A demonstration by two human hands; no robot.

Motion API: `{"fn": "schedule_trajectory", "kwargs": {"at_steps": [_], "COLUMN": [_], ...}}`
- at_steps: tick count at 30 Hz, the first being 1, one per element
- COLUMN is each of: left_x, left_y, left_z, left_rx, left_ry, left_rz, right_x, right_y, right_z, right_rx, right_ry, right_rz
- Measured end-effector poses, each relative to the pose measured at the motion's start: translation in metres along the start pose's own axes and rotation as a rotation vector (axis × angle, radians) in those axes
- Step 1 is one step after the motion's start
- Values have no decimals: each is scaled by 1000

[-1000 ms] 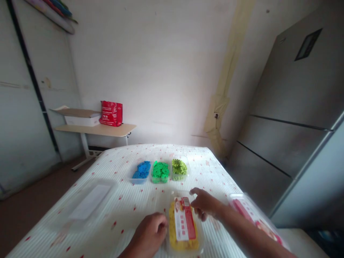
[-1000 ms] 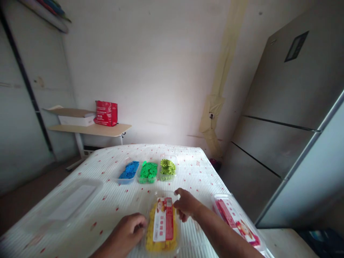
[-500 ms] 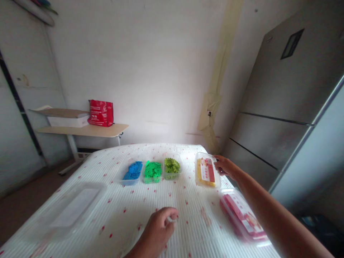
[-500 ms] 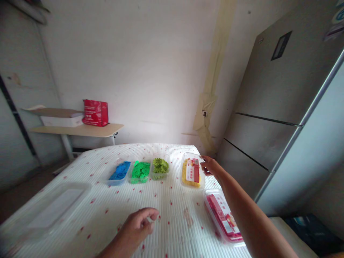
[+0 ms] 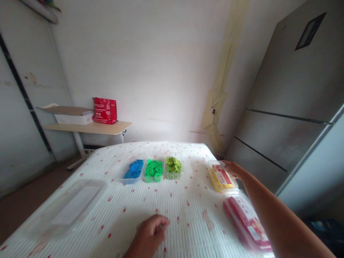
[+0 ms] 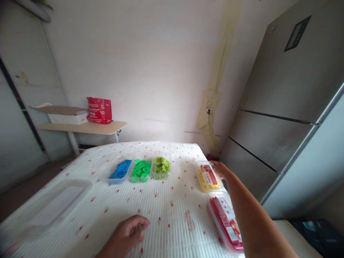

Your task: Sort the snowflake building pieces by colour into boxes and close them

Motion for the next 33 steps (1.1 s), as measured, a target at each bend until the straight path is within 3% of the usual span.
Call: {"fn": "schedule_trajectory", "kwargs": {"at_steps": [11, 18, 23, 26, 29, 33], "left_x": [-10, -10, -13, -20, -21, 2], "left_y": [-2, -4, -10, -23, -50, -115], "left_z": [3, 4, 8, 12, 15, 17], "left_rx": [-1, 8, -47, -103, -171, -395], "left_ry": [7, 16, 106, 228, 307, 301], "left_rz": [32, 87, 35, -31, -105, -300], "right_x": [-3, 13, 69, 120, 168, 208], "right_y": [1, -12, -27, -19, 9, 70], "right_z": [11, 18, 28, 46, 80, 146], "right_rx": [-21, -189, -271, -238, -136, 17], "right_ry": [-109, -203, -367, -495, -621, -790], "right_rz": [164, 300, 338, 306, 243, 163]}}
Point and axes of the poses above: each hand's wrist, its own z-axis away from the middle knuckle, its own y-axis out of the palm, x = y × z, the point moved 5 cm from there along -z, towards the middle knuckle, and after that the axes turned 11 degrees about -x, right-handed, at the moved point
